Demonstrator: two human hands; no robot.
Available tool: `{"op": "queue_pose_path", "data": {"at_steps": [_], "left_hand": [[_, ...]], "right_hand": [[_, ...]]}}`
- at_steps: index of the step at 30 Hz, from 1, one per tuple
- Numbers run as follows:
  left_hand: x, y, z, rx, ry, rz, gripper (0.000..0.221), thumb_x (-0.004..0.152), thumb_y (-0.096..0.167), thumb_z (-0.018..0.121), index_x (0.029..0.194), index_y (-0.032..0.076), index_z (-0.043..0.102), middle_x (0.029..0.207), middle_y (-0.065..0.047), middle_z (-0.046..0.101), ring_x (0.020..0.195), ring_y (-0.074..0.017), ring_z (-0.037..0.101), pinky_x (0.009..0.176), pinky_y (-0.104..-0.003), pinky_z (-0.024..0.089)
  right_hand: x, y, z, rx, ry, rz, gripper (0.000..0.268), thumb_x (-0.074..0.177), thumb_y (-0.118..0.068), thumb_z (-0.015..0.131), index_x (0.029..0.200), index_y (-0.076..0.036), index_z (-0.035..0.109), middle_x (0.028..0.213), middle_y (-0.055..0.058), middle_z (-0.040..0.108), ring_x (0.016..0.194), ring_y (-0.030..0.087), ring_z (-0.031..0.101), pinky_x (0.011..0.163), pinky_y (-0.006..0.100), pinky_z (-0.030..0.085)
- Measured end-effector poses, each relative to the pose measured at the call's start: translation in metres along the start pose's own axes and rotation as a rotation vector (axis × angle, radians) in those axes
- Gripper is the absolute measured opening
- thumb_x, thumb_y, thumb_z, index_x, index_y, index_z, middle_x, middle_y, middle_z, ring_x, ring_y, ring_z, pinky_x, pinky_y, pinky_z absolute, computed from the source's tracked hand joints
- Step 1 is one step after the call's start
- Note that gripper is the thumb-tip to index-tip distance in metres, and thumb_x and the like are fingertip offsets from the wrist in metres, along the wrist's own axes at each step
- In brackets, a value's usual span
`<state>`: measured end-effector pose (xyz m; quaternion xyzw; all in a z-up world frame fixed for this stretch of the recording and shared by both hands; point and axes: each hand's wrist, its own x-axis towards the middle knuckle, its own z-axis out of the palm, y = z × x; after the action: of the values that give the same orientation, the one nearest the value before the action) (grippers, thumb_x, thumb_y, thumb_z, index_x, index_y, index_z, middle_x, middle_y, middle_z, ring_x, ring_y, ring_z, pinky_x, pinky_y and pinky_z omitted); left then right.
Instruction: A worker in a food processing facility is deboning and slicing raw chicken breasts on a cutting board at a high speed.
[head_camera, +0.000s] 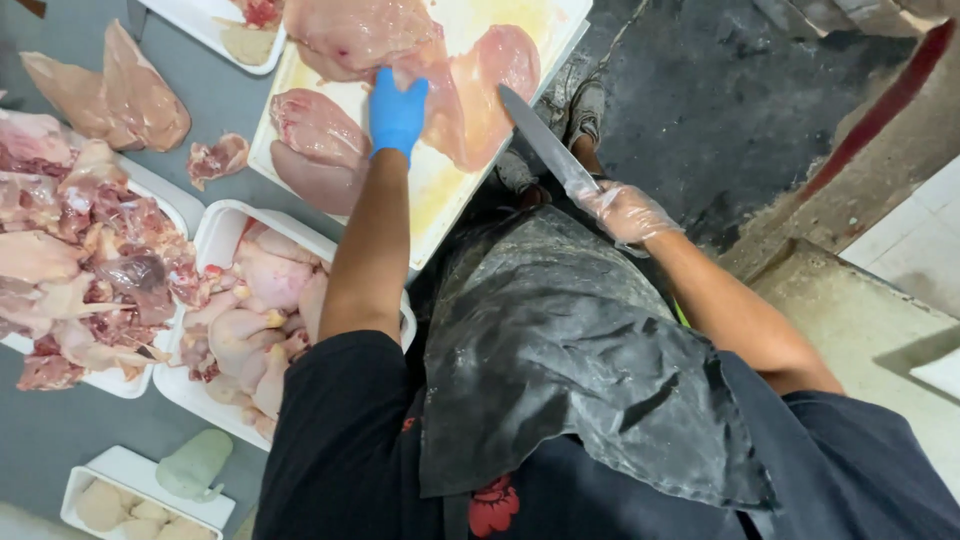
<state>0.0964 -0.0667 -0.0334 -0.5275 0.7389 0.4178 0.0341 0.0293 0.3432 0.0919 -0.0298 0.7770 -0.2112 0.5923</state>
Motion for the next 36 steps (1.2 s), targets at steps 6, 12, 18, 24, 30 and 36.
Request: {"op": "queue_pose_path", "data": {"at_steps": [6,12,18,24,30,36], "left_hand": [[-0.042,0.012,-0.033,-0.015,0.141,0.219,0.034,0.103,0.021,0.056,0.134,0.01,0.053,0.126,-0.018,0.077,0.111,-0.0397,0.075,0.095,-0.049,0.059],[-0.058,0.03,-0.049,0.087,0.006,0.367,0.017,0.107,0.025,0.052,0.116,0.01,0.051,0.092,-0.017,0.067,0.078,-0.0352,0.064,0.069,-0.049,0.05],[-0.046,0.014,-0.064,0.165,0.05,0.494,0.02,0.105,0.021,0.056,0.12,0.008,0.051,0.098,-0.021,0.071,0.087,-0.0421,0.069,0.071,-0.051,0.051],[-0.064,-0.012,-0.097,0.115,0.204,0.329,0.034,0.105,0.025,0.058,0.136,0.01,0.056,0.085,-0.019,0.071,0.077,-0.0336,0.067,0.068,-0.047,0.05],[-0.109,0.009,-0.116,0.044,0.23,0.463,0.023,0.105,0.025,0.059,0.117,0.004,0.057,0.089,-0.013,0.065,0.079,-0.0268,0.059,0.072,-0.043,0.049],[-0.171,0.085,-0.166,-0.105,0.365,0.658,0.018,0.107,0.017,0.058,0.096,0.009,0.046,0.077,-0.002,0.03,0.067,-0.0153,0.029,0.061,-0.036,0.031]], "right_hand": [[-0.025,-0.085,0.004,-0.015,-0.117,-0.02,0.066,0.104,-0.066,0.044,0.141,-0.014,0.06,0.075,0.001,0.055,0.058,0.015,0.047,0.047,0.034,0.04],[-0.014,-0.121,0.011,-0.167,-0.09,-0.039,0.103,0.096,-0.077,0.029,0.167,-0.003,0.029,0.161,0.016,0.05,0.091,0.026,0.068,0.095,0.047,0.049],[-0.009,-0.084,0.015,-0.282,-0.124,-0.081,0.087,0.105,-0.068,0.033,0.161,-0.002,0.041,0.141,0.02,0.064,0.118,0.033,0.065,0.1,0.042,0.047],[-0.024,-0.068,0.021,-0.406,-0.188,-0.04,0.097,0.097,-0.078,0.034,0.162,-0.007,0.043,0.159,0.017,0.053,0.142,0.036,0.053,0.118,0.042,0.037],[-0.016,-0.099,0.027,-0.253,-0.144,-0.109,0.074,0.1,-0.066,0.036,0.141,-0.009,0.06,0.123,0.014,0.07,0.102,0.032,0.064,0.093,0.04,0.043],[-0.018,-0.054,0.022,-0.6,-0.366,-0.107,0.081,0.101,-0.072,0.04,0.139,-0.006,0.067,0.132,0.015,0.075,0.116,0.032,0.071,0.101,0.041,0.052]]}}
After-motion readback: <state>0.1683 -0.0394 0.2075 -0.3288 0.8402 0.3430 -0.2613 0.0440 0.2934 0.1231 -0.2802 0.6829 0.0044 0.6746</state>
